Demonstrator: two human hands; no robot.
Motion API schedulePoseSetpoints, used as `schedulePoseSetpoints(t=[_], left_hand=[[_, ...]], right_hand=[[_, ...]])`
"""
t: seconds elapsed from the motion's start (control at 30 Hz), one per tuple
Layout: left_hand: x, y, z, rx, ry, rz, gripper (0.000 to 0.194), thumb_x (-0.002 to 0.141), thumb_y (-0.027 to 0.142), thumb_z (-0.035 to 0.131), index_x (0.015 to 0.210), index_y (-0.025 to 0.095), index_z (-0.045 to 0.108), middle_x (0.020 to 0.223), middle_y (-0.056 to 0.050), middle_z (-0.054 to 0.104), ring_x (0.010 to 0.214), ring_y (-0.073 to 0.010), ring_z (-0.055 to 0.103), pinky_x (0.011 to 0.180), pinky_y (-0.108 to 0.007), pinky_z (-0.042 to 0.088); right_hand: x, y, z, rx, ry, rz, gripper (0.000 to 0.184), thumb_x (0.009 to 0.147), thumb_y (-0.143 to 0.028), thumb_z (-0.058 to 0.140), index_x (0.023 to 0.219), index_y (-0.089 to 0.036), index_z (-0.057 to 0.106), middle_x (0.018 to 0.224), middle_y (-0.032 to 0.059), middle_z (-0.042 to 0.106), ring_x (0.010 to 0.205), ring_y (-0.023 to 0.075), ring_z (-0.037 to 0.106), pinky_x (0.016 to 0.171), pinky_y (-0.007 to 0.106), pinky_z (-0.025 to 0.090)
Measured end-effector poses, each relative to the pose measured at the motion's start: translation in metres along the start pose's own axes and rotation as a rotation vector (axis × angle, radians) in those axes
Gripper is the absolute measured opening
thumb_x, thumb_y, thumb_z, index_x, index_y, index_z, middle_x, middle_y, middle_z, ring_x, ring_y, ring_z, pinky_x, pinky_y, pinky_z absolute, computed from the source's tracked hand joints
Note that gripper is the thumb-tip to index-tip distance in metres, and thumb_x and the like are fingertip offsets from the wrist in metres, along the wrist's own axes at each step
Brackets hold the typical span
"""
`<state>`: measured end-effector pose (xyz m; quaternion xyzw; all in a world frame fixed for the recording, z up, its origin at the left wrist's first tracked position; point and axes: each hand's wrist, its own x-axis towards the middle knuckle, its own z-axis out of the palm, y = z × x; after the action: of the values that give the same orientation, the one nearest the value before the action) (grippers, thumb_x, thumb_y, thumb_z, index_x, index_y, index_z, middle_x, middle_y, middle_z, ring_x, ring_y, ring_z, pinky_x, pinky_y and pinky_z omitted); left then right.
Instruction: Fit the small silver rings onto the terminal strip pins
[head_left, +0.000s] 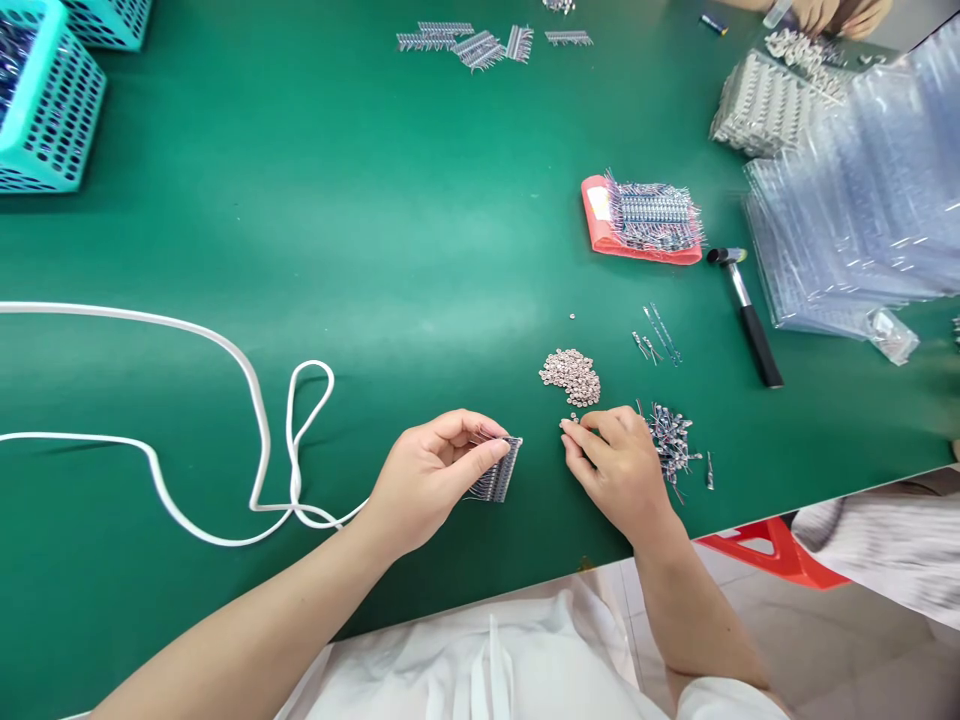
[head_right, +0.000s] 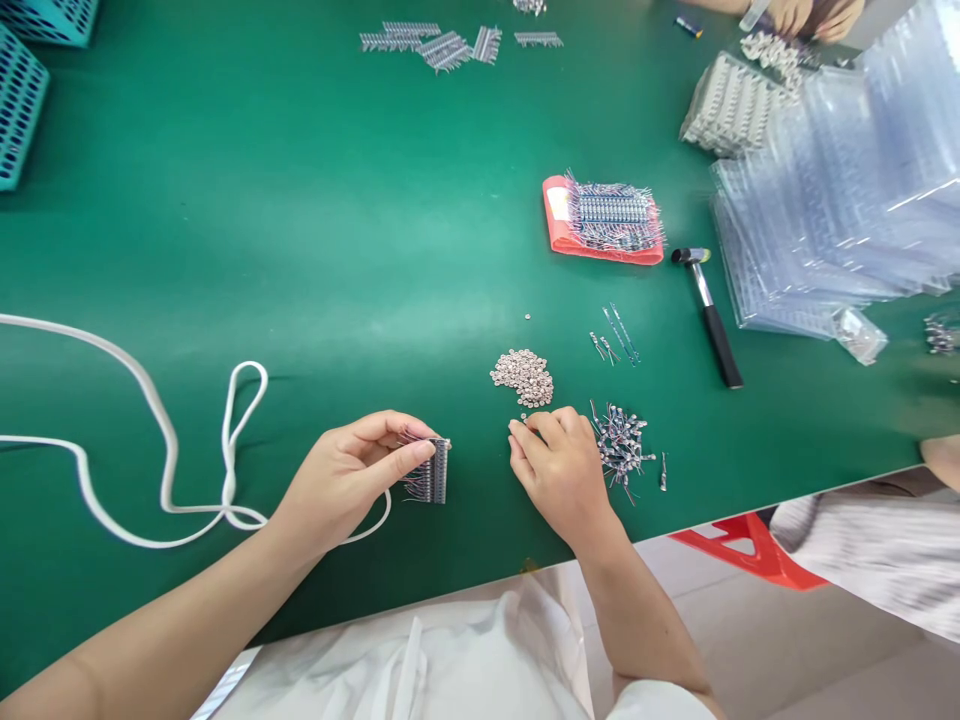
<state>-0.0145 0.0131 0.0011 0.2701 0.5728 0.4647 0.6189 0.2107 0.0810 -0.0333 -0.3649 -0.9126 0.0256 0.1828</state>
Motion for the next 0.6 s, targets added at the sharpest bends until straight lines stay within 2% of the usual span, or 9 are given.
schedulePoseSetpoints(t=[0.17, 0.33, 0.5, 0.6], left_hand=[[-0.001, 0.001, 0.001, -0.015, 0.000, 0.001, 0.016, 0.076, 0.029, 0.077, 0.082, 0.016, 0.071, 0.076, -0.001, 0.069, 0.069, -0.0112, 0.063, 0.062, -0.018, 0.052], [-0.002, 0.001, 0.001, -0.027, -0.010, 0.002, 0.015, 0.077, 0.029, 0.077, 0.081, 0.016, 0.070, 0.076, -0.001, 0.070, 0.068, -0.0109, 0.063, 0.062, -0.018, 0.052], [-0.003, 0.000, 0.000, -0.020, -0.034, 0.009, 0.015, 0.078, 0.030, 0.075, 0.083, 0.016, 0.070, 0.076, -0.001, 0.070, 0.068, -0.0108, 0.063, 0.061, -0.018, 0.052], [-0.005, 0.000, 0.000, -0.009, -0.049, 0.038, 0.013, 0.080, 0.029, 0.074, 0.083, 0.016, 0.070, 0.076, -0.001, 0.070, 0.069, -0.0113, 0.064, 0.062, -0.019, 0.052]], right_hand=[[0.001, -0.001, 0.000, -0.054, -0.018, -0.030, 0.014, 0.087, -0.022, 0.066, 0.101, -0.020, 0.069, 0.086, 0.0039, 0.069, 0.080, 0.0200, 0.051, 0.071, 0.035, 0.039], [0.004, -0.003, -0.001, -0.063, -0.034, -0.040, 0.009, 0.090, -0.020, 0.063, 0.098, -0.019, 0.068, 0.086, 0.0027, 0.070, 0.079, 0.0192, 0.051, 0.070, 0.035, 0.037], [0.009, -0.003, 0.008, -0.123, -0.036, -0.074, 0.010, 0.090, -0.016, 0.059, 0.084, -0.018, 0.065, 0.077, 0.0037, 0.066, 0.073, 0.0191, 0.051, 0.066, 0.036, 0.036], [0.010, -0.003, 0.010, -0.072, 0.030, -0.057, 0.012, 0.088, -0.013, 0.058, 0.078, -0.018, 0.063, 0.073, 0.0042, 0.062, 0.071, 0.0193, 0.052, 0.065, 0.035, 0.038]])
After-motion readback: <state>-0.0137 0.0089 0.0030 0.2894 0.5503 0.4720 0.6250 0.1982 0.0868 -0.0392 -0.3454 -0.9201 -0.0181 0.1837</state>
